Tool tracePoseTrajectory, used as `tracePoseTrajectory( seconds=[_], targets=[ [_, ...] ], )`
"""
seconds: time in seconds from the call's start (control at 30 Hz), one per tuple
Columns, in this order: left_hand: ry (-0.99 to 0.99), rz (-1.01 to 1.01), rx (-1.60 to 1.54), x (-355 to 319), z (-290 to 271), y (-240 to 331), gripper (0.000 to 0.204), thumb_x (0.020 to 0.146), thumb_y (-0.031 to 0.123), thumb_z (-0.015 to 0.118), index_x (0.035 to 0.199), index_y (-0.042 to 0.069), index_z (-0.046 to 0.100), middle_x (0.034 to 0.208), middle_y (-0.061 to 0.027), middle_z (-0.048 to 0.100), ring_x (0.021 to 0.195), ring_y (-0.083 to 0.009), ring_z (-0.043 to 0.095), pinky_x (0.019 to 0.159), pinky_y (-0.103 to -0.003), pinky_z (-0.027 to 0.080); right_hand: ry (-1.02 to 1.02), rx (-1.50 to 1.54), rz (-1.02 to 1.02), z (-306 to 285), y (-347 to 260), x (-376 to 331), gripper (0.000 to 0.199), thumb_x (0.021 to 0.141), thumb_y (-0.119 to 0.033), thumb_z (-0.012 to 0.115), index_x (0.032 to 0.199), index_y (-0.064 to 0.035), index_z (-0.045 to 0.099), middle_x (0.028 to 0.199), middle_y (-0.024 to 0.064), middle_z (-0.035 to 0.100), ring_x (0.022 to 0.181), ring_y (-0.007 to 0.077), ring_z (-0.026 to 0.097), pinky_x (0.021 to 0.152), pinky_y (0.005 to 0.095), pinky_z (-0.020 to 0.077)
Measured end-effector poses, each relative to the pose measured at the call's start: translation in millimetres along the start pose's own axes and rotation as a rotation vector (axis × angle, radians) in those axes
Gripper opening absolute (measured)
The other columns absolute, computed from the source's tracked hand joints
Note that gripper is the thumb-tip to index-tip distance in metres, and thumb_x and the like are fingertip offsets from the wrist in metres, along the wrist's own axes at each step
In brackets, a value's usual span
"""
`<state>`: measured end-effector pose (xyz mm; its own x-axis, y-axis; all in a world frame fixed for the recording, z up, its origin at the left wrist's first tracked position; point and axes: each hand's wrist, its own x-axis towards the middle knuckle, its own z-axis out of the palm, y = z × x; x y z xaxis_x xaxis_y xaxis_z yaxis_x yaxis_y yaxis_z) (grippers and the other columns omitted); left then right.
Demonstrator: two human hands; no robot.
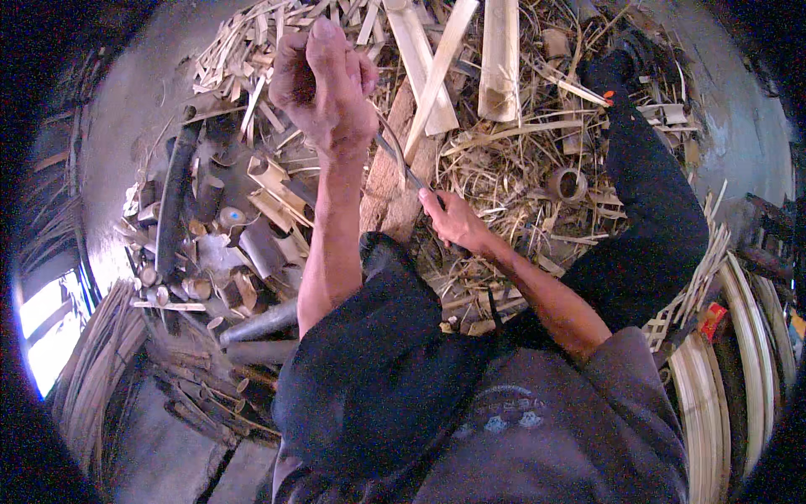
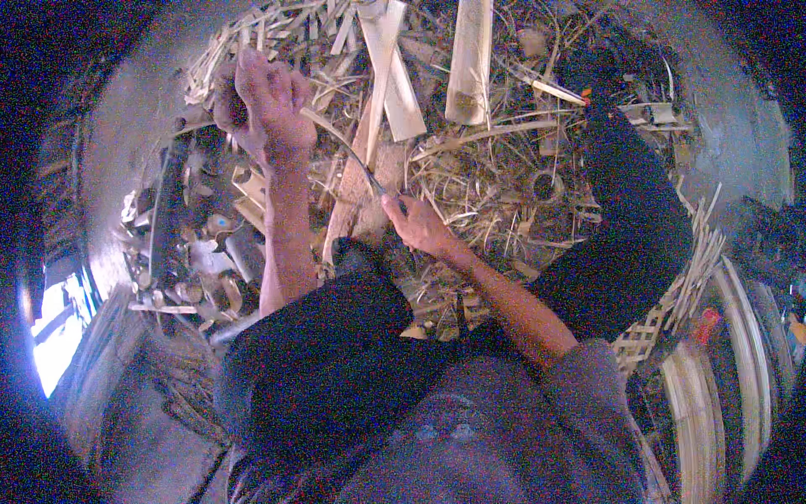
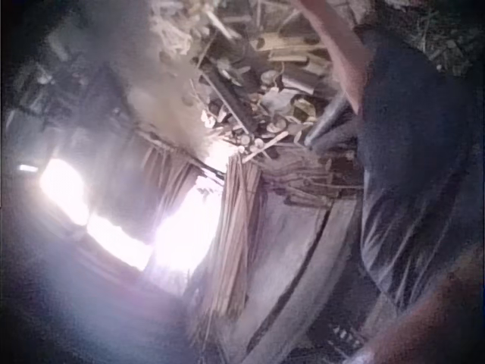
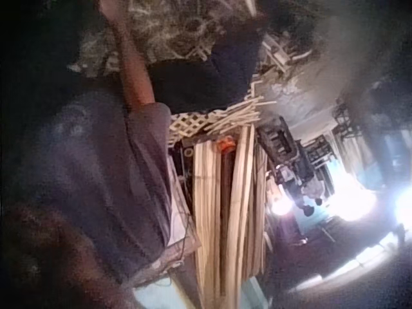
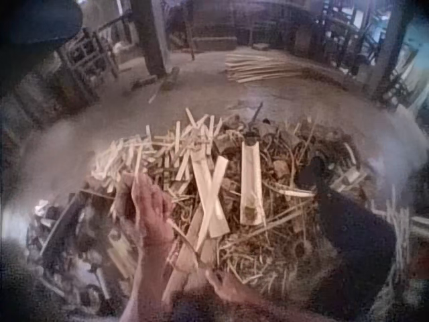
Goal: The person sits on the floor and uses a knife to shave thin strips from a piece of wood. They repeatedly hold the wood and pull the knife along its surface to create shavings, which accumulate on the floor.
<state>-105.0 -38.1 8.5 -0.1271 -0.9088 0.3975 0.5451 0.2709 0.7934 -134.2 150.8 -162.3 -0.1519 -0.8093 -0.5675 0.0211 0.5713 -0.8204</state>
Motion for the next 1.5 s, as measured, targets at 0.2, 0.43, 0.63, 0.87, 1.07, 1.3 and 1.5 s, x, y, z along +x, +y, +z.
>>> tracePoseTrajectory(
  seconds=[0.2, 0.43, 0.63, 0.87, 1.07, 1.3, 1.5],
  targets=[
    [-0.070, 0.020, 0.005, -10, 19, 4, 0.025, 0.091, 0.015, 0.059, 0.071, 0.005, 0.049, 0.053, -0.0001, 0.047, 0.041, -0.0059, 0.045, 0.035, -0.021, 0.033, 0.105, 0.169, -0.221, 19, 47, 13, 0.045, 0.096, -0.048, 0.043, 0.082, -0.0054, 0.048, 0.053, -0.0009, 0.043, 0.042, 0.0094, 0.043, 0.039, 0.0270, 0.0355],
    [-0.044, 0.012, 0.035, -23, 7, 20, 0.031, 0.093, 0.019, 0.057, 0.069, 0.007, 0.042, 0.052, 0.0003, 0.044, 0.040, -0.0063, 0.041, 0.035, -0.022, 0.030, 0.075, 0.203, 0.095, 11, -12, -18, 0.044, 0.097, -0.046, 0.041, 0.077, -0.0070, 0.047, 0.053, -0.0009, 0.041, 0.041, 0.0096, 0.041, 0.039, 0.0268, 0.0341],
    [-0.032, 0.075, 0.002, -26, -6, 29, 0.030, 0.094, 0.020, 0.056, 0.071, 0.008, 0.040, 0.052, -0.0007, 0.045, 0.041, -0.0062, 0.042, 0.035, -0.021, 0.030, 0.133, -0.006, -0.069, 9, -11, -25, 0.041, 0.097, -0.043, 0.042, 0.076, -0.0081, 0.049, 0.053, -0.0017, 0.042, 0.042, 0.0087, 0.041, 0.040, 0.0264, 0.0335],
    [-0.010, 0.014, 0.077, -43, -16, 41, 0.026, 0.094, 0.020, 0.055, 0.074, 0.007, 0.044, 0.053, -0.0025, 0.050, 0.042, -0.0081, 0.046, 0.038, -0.023, 0.034, 0.277, -0.031, -0.427, 6, -40, -26, 0.039, 0.098, -0.039, 0.040, 0.085, -0.0050, 0.055, 0.060, 0.0005, 0.049, 0.052, 0.0105, 0.050, 0.046, 0.0251, 0.0395],
    [-0.008, -0.022, -0.114, -39, -25, 28, 0.024, 0.093, 0.013, 0.054, 0.075, 0.007, 0.040, 0.054, -0.0013, 0.047, 0.045, -0.0063, 0.042, 0.038, -0.022, 0.033, 0.117, -0.028, -0.134, 25, 45, 4, 0.045, 0.096, -0.047, 0.043, 0.086, -0.0037, 0.053, 0.055, 0.0000, 0.045, 0.043, 0.0108, 0.045, 0.041, 0.0277, 0.0374],
    [0.035, 0.081, 0.275, -41, -14, 49, 0.020, 0.091, 0.008, 0.056, 0.073, 0.005, 0.048, 0.054, 0.0023, 0.047, 0.045, -0.0038, 0.041, 0.040, -0.020, 0.033, 0.428, -0.178, -0.476, 47, 59, 13, 0.040, 0.096, -0.040, 0.046, 0.084, -0.0022, 0.051, 0.057, 0.0110, 0.044, 0.051, 0.0253, 0.040, 0.053, 0.0375, 0.0378],
    [0.178, 0.089, 0.344, -48, -28, 66, 0.026, 0.097, 0.025, 0.050, 0.089, 0.000, 0.047, 0.065, -0.0049, 0.049, 0.045, -0.0073, 0.043, 0.039, -0.021, 0.034, 0.246, -0.105, -0.278, 39, 28, 0, 0.041, 0.096, -0.040, 0.046, 0.085, -0.0012, 0.052, 0.057, 0.0091, 0.046, 0.052, 0.0214, 0.040, 0.052, 0.0355, 0.0363]
  ],
)
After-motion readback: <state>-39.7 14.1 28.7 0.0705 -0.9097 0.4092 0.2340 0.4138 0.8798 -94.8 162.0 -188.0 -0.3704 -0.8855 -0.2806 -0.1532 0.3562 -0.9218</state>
